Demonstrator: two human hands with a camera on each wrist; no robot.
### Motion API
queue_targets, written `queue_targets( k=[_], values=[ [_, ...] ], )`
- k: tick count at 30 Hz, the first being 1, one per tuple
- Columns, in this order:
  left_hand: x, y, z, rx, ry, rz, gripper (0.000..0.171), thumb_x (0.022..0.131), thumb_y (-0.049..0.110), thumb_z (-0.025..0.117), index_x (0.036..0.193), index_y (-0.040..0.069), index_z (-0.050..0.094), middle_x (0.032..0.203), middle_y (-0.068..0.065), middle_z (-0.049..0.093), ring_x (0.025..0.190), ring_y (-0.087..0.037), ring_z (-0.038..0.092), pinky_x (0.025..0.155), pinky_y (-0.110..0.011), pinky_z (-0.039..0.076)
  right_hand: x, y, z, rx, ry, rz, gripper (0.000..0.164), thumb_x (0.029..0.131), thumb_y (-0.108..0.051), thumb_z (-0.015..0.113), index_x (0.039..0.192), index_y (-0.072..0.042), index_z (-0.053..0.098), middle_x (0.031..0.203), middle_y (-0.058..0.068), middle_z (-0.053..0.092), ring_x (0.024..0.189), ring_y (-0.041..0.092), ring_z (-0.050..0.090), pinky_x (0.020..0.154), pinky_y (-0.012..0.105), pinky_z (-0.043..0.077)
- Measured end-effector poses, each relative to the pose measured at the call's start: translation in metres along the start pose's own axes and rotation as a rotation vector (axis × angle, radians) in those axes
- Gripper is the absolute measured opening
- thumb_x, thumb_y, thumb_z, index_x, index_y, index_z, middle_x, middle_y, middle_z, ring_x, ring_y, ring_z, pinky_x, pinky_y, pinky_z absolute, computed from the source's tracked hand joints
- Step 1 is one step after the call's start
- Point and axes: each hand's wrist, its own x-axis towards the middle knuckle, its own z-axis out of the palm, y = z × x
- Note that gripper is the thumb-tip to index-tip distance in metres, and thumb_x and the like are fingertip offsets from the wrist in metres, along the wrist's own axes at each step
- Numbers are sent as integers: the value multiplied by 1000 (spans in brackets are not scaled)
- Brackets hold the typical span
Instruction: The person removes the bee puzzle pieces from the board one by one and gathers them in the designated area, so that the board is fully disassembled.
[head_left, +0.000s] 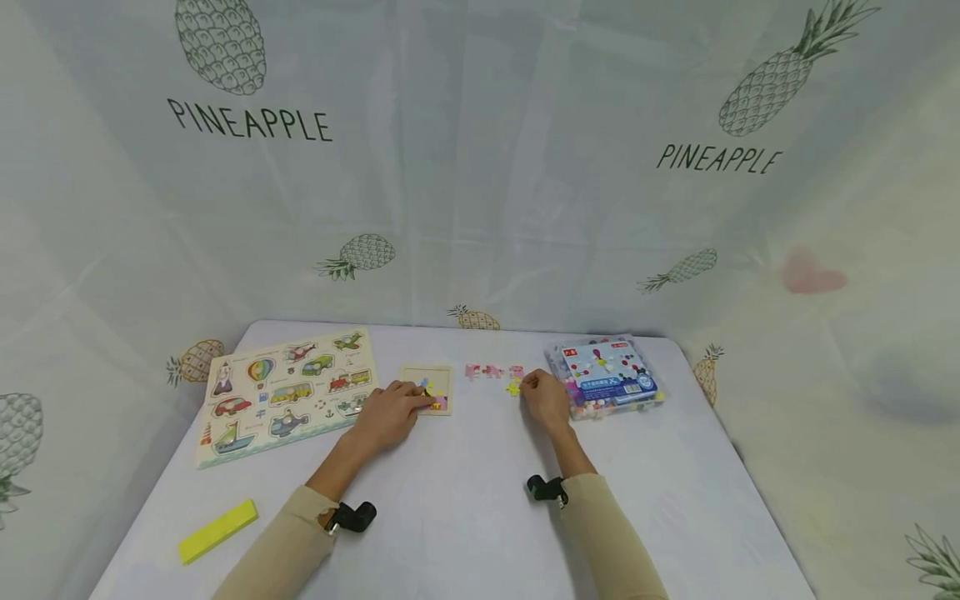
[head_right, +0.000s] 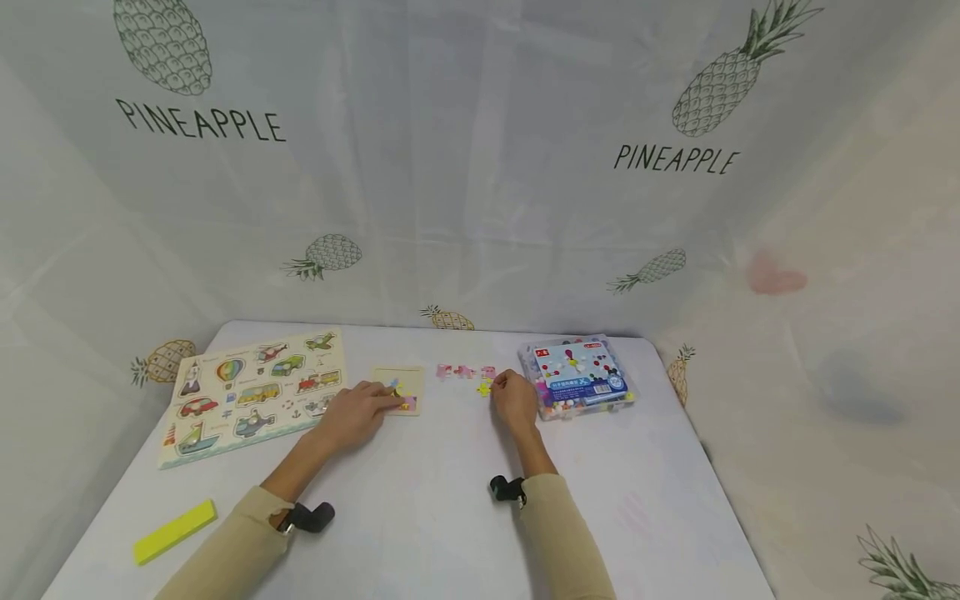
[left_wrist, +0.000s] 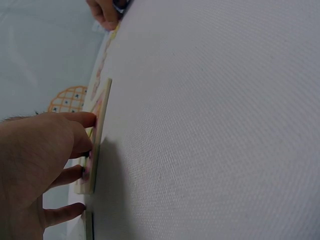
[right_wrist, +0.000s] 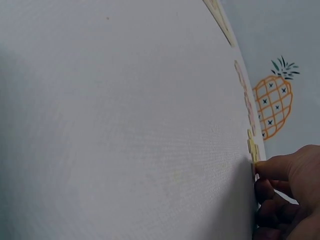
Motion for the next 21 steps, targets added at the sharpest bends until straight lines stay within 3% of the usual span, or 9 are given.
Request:
queue_targets(
  k=[21],
  values=[
    [-2, -2, -1, 5, 29, 36, 35, 97, 12, 62, 127, 27, 72, 125, -5, 66, 119, -27, 59, 81, -51, 52, -4, -4, -4, 11, -8, 4, 12, 97, -21, 65, 101, -12, 72, 91, 5, 70, 74, 19, 61, 61, 31, 45]
  ],
)
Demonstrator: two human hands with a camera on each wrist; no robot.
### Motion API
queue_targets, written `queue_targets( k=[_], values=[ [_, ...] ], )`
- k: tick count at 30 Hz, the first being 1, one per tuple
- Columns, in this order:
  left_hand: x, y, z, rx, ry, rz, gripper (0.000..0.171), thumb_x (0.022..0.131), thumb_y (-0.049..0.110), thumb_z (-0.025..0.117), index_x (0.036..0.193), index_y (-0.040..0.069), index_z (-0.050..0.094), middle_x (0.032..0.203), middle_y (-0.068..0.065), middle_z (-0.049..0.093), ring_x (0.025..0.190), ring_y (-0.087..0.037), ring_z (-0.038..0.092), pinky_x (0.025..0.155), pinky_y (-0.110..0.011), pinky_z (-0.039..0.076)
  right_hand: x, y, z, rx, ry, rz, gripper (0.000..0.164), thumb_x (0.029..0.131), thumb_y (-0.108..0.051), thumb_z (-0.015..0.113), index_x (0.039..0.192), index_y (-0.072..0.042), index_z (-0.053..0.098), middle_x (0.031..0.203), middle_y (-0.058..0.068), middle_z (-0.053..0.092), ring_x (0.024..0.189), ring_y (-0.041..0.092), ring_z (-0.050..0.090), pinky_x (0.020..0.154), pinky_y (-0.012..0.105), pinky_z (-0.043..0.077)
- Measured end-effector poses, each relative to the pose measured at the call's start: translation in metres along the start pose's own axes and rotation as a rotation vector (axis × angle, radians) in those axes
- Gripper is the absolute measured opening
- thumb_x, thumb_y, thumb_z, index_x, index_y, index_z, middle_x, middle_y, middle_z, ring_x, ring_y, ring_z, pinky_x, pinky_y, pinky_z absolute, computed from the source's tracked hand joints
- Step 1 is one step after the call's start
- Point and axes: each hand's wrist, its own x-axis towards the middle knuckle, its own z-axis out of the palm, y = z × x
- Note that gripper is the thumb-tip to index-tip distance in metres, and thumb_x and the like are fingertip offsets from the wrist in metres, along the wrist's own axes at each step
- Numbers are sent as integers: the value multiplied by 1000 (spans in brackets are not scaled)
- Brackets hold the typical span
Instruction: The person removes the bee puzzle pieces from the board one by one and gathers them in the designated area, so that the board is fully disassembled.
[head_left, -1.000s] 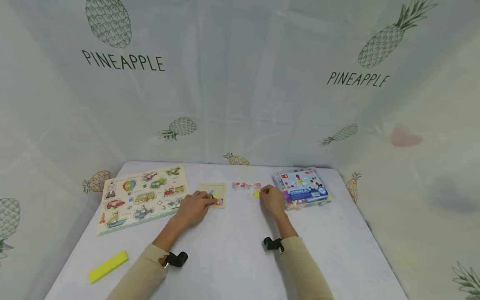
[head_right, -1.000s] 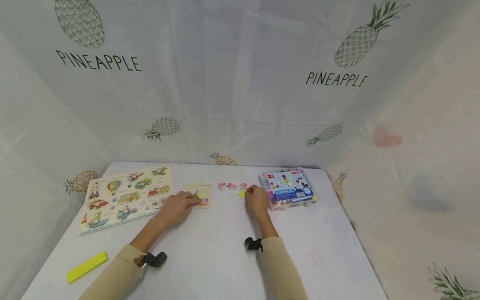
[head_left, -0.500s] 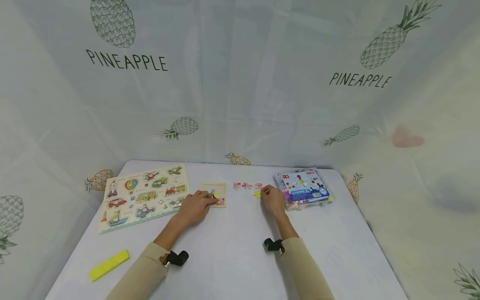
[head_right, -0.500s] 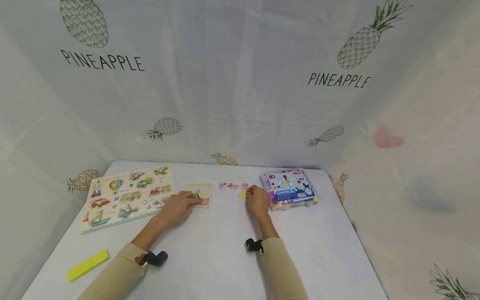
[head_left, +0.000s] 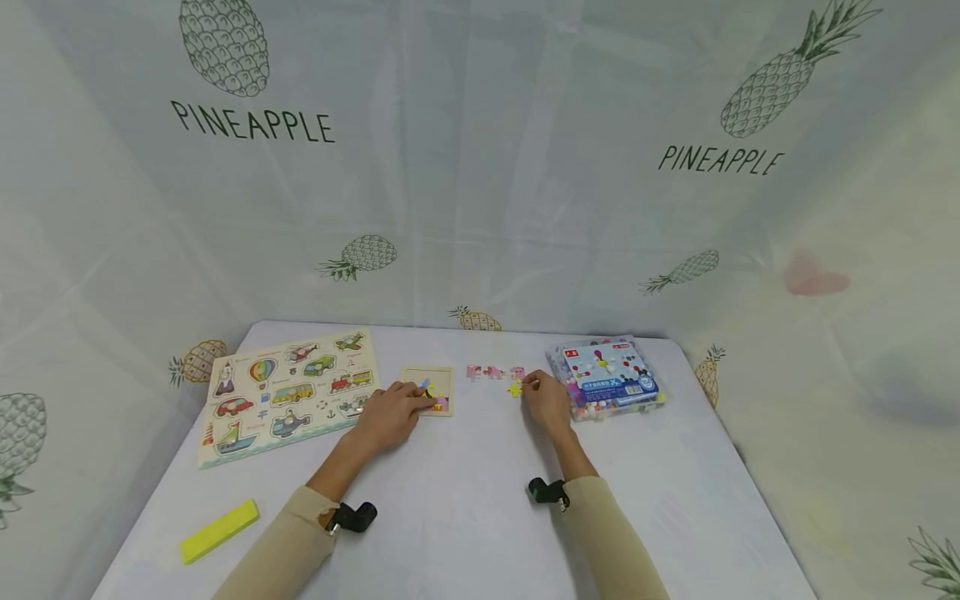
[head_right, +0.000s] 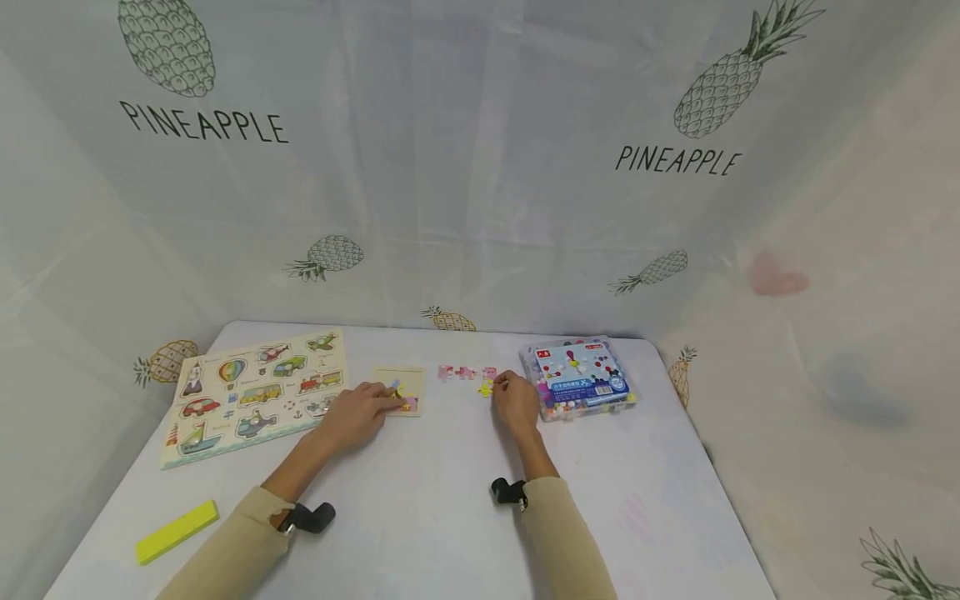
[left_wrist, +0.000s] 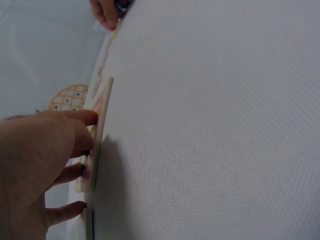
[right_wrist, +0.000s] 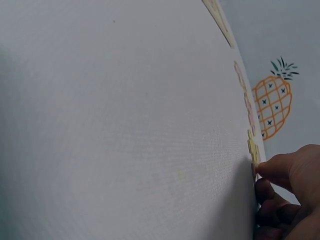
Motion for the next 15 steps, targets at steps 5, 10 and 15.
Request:
queue_targets(
  k=[5, 10, 15],
  values=[
    [1, -1, 0, -23, -8, -6, 35, 97, 12, 61, 127, 26, 72, 126, -6, 64, 116, -28, 60, 80, -52, 52, 0, 0, 3, 29, 35, -12, 11, 97, -21, 65, 100, -11, 71, 87, 5, 69, 71, 18, 59, 59, 30, 44],
    [1, -1, 0, -71, -4, -13, 35, 96, 10, 61, 126, 26, 73, 124, -6, 63, 112, -28, 59, 81, -52, 51, 2, -9, 10, 74, 37, -95, 10, 97, -18, 65, 100, -10, 70, 80, 3, 66, 65, 14, 56, 56, 27, 43],
    [3, -5, 4, -111, -3, -10, 36, 97, 9, 61, 126, 26, 73, 133, -8, 58, 119, -30, 57, 86, -52, 50, 4, -33, 18, 119, -53, -193, 11, 98, -17, 65, 104, -10, 71, 80, 5, 66, 62, 13, 56, 56, 27, 43]
  ],
)
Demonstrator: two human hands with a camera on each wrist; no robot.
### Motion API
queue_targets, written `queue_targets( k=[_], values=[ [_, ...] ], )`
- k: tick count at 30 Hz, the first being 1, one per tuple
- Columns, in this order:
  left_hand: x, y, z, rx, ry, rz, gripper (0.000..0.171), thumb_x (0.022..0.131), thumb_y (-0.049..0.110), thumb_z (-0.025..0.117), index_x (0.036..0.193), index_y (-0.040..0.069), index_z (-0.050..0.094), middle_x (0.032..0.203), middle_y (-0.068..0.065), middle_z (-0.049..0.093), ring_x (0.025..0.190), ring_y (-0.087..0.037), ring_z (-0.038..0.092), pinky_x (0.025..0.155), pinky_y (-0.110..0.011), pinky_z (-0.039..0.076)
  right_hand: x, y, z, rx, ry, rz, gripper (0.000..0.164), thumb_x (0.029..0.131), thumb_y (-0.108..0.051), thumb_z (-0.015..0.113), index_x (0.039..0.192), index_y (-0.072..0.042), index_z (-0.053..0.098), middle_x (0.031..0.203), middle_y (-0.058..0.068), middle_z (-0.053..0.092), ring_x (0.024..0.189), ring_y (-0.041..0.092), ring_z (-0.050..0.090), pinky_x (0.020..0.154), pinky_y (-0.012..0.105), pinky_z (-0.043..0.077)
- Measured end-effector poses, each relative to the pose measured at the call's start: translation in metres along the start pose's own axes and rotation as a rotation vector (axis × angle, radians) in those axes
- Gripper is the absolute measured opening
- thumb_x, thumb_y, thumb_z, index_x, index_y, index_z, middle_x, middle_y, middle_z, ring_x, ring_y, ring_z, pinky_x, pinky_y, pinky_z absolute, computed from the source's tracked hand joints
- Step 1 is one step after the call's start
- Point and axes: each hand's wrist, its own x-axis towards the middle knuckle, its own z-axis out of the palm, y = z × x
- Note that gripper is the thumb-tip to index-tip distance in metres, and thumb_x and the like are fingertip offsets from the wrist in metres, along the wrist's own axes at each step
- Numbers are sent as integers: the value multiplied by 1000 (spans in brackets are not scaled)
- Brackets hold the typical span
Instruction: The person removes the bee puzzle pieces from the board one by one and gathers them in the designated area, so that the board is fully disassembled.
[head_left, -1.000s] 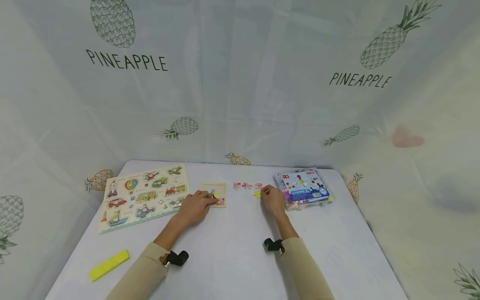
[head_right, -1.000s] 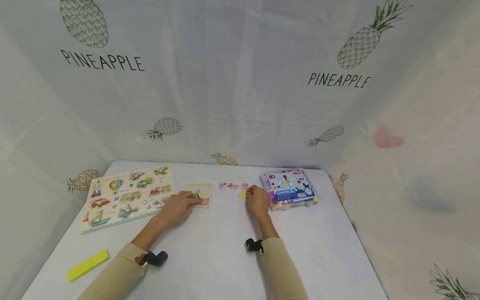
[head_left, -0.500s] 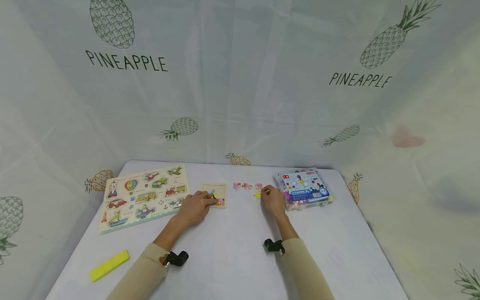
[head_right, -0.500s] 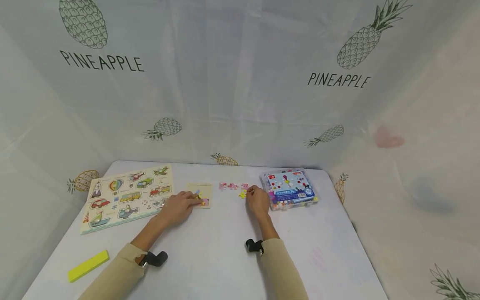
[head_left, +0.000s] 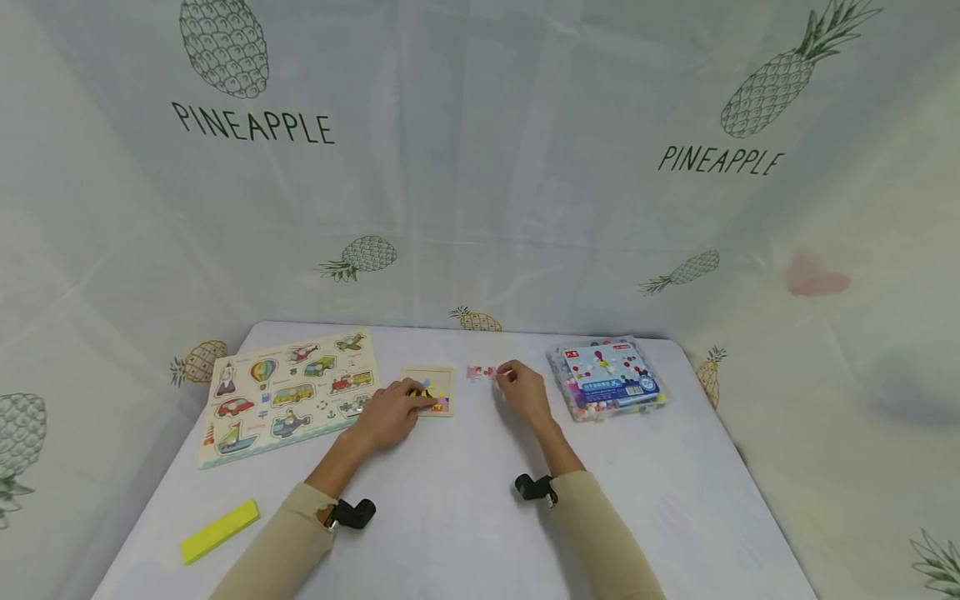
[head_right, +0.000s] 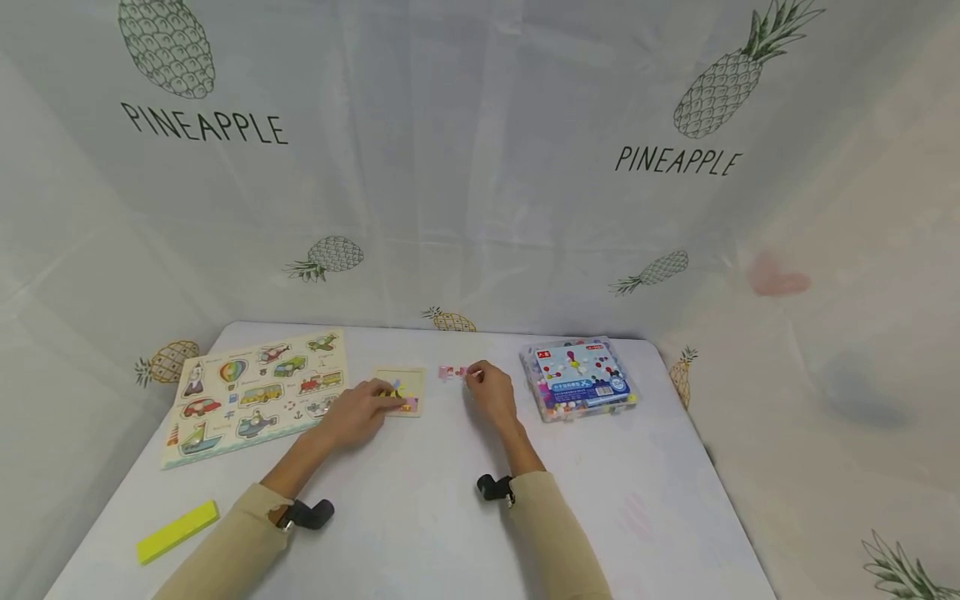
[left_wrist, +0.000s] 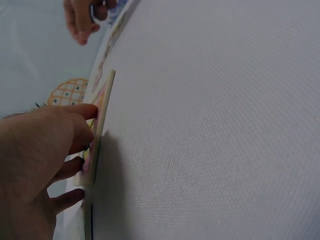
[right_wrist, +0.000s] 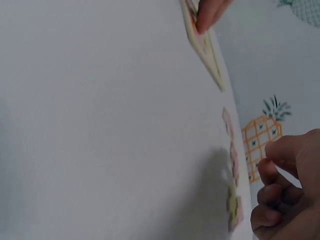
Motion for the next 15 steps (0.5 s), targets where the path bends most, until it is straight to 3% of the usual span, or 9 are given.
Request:
queue_targets(
  k=[6, 11, 15],
  values=[
    [0, -3, -1, -70, -25, -4, 38, 95, 5, 59, 127, 22, 73, 147, -17, 47, 131, -37, 50, 102, -54, 44, 4, -28, 26, -21, -117, -72, 13, 97, -19, 67, 106, -12, 74, 83, 1, 66, 64, 10, 55, 57, 25, 44],
    [-2, -4, -3, -78, -30, 15, 40, 95, 2, 57, 126, 21, 73, 148, -21, 45, 132, -40, 48, 105, -54, 42, -2, -44, 50, -31, -235, -121, 17, 98, -20, 66, 111, -13, 74, 84, -2, 67, 68, 9, 56, 59, 24, 45],
    [-3, -4, -3, -73, -22, 30, 42, 94, -1, 57, 126, 21, 73, 143, -22, 49, 128, -40, 49, 104, -54, 43, -6, -51, 64, -24, -295, -136, 22, 98, -20, 65, 117, -12, 73, 74, -4, 68, 60, 8, 55, 55, 25, 43]
  ],
)
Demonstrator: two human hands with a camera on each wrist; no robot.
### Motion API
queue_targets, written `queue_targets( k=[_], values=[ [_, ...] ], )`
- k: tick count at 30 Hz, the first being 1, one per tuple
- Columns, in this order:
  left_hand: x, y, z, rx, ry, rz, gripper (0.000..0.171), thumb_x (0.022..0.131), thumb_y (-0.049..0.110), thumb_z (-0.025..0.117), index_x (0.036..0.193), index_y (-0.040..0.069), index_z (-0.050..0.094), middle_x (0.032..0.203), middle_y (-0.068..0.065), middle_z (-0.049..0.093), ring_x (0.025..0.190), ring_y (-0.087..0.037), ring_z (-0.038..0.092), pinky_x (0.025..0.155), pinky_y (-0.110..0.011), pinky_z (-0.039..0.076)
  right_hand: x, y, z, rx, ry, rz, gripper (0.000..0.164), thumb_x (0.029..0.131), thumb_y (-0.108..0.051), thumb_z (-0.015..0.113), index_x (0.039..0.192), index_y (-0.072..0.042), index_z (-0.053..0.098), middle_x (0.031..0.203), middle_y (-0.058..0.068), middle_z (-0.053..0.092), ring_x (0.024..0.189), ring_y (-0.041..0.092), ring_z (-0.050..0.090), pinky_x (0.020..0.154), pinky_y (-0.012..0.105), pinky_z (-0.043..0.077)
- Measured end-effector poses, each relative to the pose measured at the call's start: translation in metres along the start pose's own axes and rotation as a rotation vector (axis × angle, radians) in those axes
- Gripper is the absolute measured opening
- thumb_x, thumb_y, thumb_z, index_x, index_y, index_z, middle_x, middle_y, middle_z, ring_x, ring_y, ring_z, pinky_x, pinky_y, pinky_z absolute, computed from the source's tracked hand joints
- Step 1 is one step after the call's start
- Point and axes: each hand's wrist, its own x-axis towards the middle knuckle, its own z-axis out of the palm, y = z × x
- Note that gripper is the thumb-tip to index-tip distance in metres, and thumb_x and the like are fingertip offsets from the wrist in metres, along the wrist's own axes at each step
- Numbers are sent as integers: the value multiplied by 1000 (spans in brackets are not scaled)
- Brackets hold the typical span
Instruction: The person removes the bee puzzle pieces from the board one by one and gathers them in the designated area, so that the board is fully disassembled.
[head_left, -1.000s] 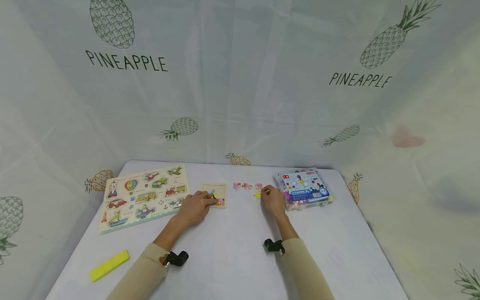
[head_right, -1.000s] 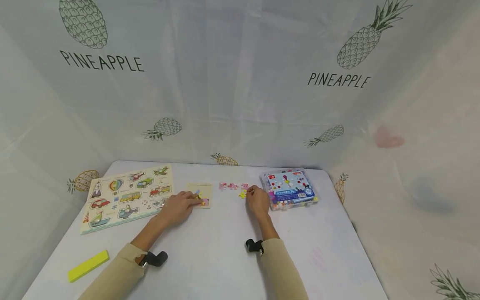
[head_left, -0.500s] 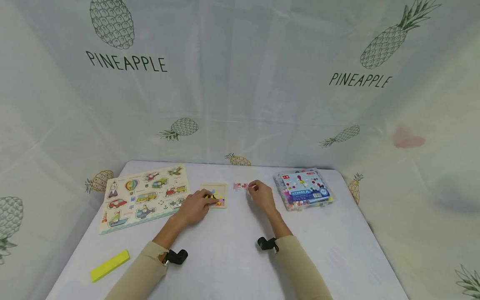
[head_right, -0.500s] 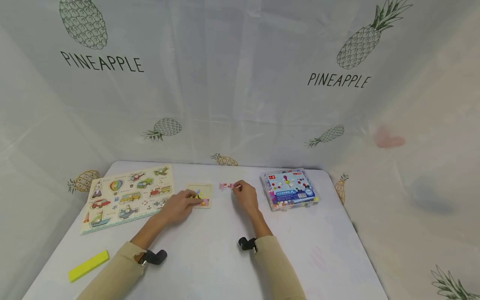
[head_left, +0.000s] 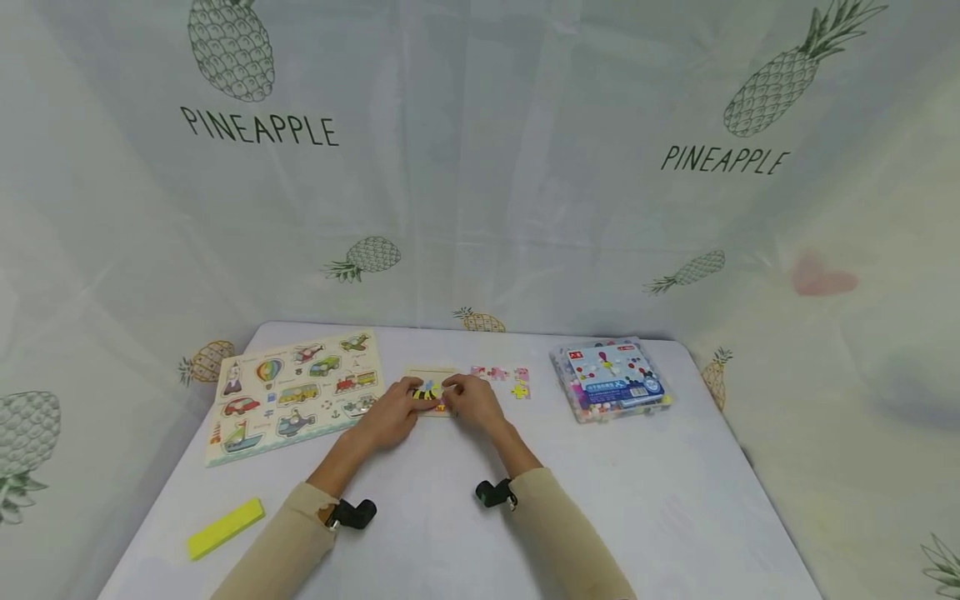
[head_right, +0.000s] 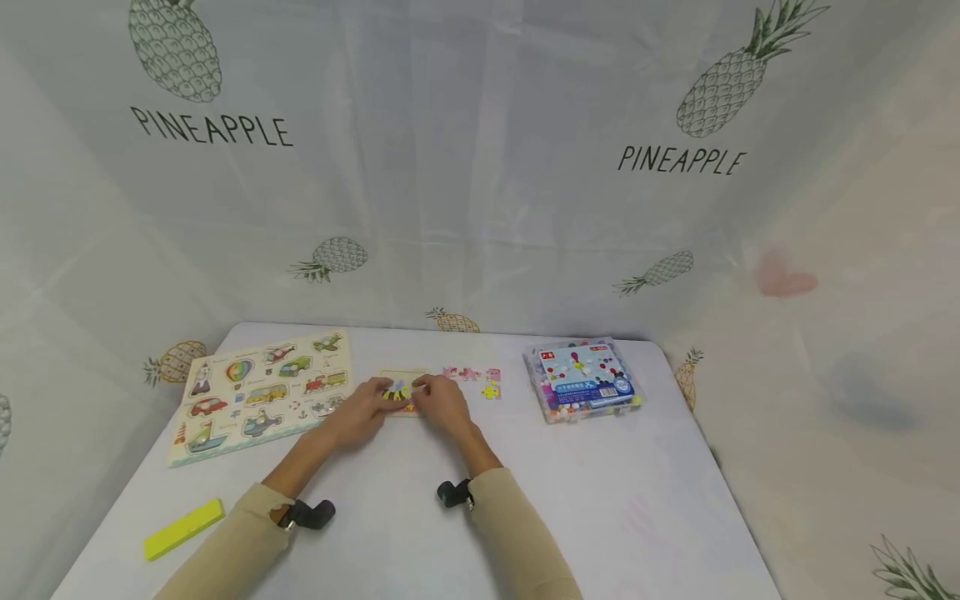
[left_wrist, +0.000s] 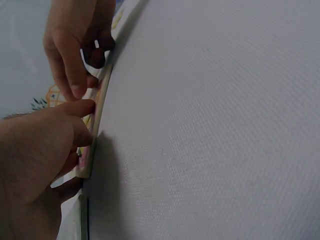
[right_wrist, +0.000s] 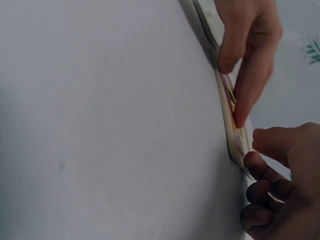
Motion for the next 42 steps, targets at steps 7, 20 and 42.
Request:
queue_targets(
  k=[7, 20, 42],
  values=[
    [-1, 0, 6, 32, 31, -5, 39, 93, 1, 61, 124, 21, 74, 130, -18, 57, 119, -37, 53, 96, -52, 47, 5, -6, 8, -52, -30, 51, 33, 95, -23, 67, 126, -13, 71, 61, -5, 55, 51, 8, 47, 46, 24, 34],
    [-1, -4, 9, 162, 18, -53, 39, 95, 11, 60, 123, 34, 74, 137, -10, 56, 124, -33, 51, 90, -57, 46, 7, -11, 9, -89, -46, 96, 32, 95, -21, 62, 124, -16, 73, 65, -4, 50, 51, 9, 42, 43, 24, 30],
    [0, -1, 5, 145, 0, -45, 41, 95, 9, 60, 126, 33, 72, 120, -4, 54, 119, -30, 50, 86, -55, 46, 9, -11, 8, -80, -20, 78, 32, 93, -20, 61, 123, -16, 73, 55, -7, 50, 47, 8, 41, 42, 24, 29]
  ],
)
